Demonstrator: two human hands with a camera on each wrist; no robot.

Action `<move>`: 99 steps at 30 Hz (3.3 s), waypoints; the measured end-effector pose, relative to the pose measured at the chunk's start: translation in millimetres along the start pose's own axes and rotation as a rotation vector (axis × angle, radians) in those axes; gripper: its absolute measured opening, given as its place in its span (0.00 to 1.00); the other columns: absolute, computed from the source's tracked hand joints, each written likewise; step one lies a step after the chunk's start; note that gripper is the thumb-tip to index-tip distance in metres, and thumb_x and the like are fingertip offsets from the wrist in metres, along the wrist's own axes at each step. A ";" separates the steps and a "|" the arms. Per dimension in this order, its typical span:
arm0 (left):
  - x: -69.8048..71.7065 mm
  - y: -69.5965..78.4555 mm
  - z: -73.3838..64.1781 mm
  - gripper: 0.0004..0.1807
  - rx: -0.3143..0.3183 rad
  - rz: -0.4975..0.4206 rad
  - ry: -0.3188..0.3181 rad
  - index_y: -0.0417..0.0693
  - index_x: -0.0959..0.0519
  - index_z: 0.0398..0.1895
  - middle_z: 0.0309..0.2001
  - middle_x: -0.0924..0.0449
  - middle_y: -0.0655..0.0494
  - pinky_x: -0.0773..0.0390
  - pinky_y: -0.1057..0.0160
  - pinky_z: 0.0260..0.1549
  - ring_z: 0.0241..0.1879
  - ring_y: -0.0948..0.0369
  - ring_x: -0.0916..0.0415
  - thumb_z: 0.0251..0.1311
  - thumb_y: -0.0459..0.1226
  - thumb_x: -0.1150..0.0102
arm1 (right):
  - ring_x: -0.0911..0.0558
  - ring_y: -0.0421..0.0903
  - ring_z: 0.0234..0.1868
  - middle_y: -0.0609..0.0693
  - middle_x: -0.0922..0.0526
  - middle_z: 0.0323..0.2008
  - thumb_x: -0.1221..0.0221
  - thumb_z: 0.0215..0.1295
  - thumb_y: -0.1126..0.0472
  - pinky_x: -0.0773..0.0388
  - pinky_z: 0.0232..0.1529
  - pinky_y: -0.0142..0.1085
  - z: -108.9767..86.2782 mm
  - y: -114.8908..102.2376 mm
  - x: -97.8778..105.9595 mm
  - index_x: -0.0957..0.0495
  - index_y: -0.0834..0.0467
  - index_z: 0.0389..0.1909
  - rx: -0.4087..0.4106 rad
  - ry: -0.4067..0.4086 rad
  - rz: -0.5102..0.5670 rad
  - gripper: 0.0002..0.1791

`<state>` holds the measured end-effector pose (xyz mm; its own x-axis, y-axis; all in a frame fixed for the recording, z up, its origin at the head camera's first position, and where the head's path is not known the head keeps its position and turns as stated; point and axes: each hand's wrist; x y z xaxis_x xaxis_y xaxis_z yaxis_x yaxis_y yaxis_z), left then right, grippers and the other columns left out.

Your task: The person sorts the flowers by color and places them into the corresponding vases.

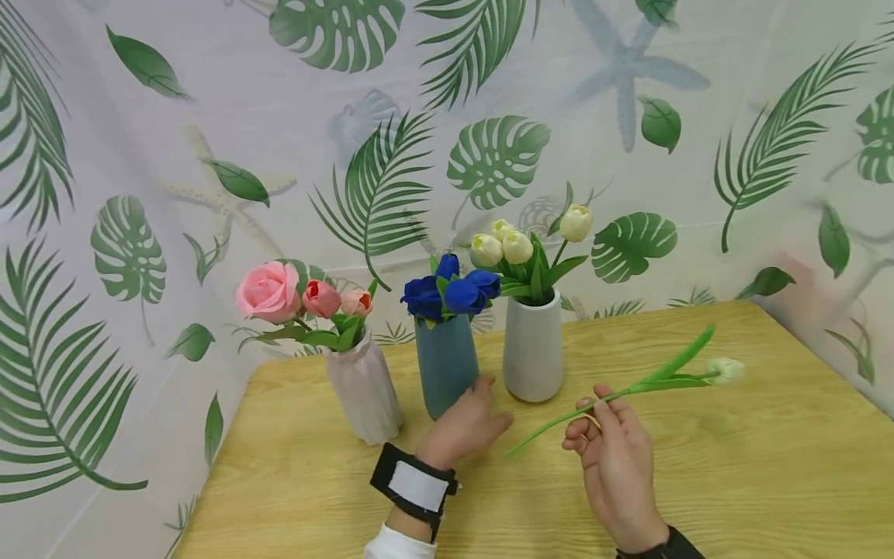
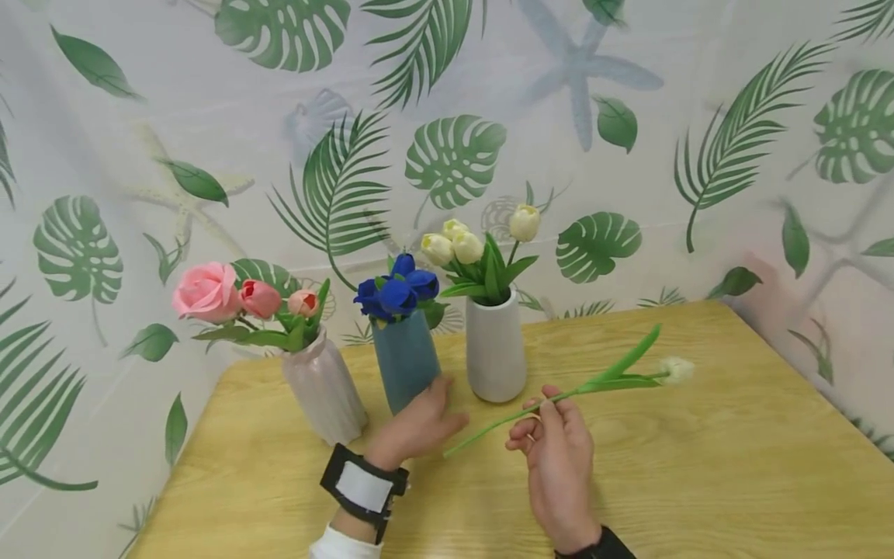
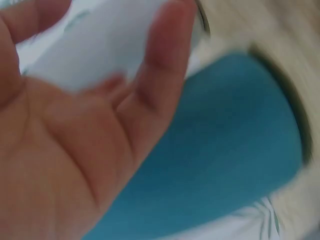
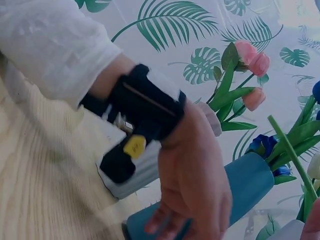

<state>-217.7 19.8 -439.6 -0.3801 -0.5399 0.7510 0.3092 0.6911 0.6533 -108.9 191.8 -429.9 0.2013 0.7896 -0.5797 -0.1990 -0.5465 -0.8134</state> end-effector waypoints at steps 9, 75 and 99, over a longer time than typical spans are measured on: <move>-33.6 26.9 41.6 0.59 -0.047 -0.210 0.260 0.40 0.66 0.78 0.72 0.48 0.31 0.28 0.44 0.59 0.66 0.39 0.34 0.60 0.45 0.31 | 0.25 0.35 0.28 0.43 0.28 0.42 0.66 0.81 0.56 0.24 0.33 0.26 1.0 -10.6 -0.4 0.47 0.51 0.57 -0.149 0.069 0.023 0.10; -58.6 18.1 73.9 0.51 -0.005 0.035 0.419 0.43 0.60 0.75 0.63 0.37 0.38 0.17 0.50 0.42 0.44 0.44 0.18 0.63 0.49 0.35 | 0.32 0.55 0.18 0.70 0.25 0.40 0.53 0.76 0.67 0.37 0.19 0.44 128.7 -55.2 -45.3 0.27 0.73 0.46 0.952 0.019 -1.453 0.12; -59.7 17.4 75.9 0.51 -0.010 0.065 0.421 0.39 0.59 0.75 0.60 0.35 0.37 0.17 0.51 0.39 0.40 0.45 0.17 0.64 0.47 0.35 | 0.24 0.53 0.26 0.69 0.25 0.45 0.45 0.68 0.71 0.29 0.21 0.41 109.6 -4.9 -6.3 0.26 0.73 0.55 0.917 0.005 -1.288 0.16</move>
<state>-255.8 100.5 -480.3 0.0290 -0.6458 0.7630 0.3295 0.7268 0.6027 -214.3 220.1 -417.1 0.6889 0.5705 0.4472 -0.3877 0.8113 -0.4376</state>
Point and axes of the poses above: each hand's wrist, its own z-axis towards the middle knuckle, its own x-axis out of the back of the hand, y = z × x
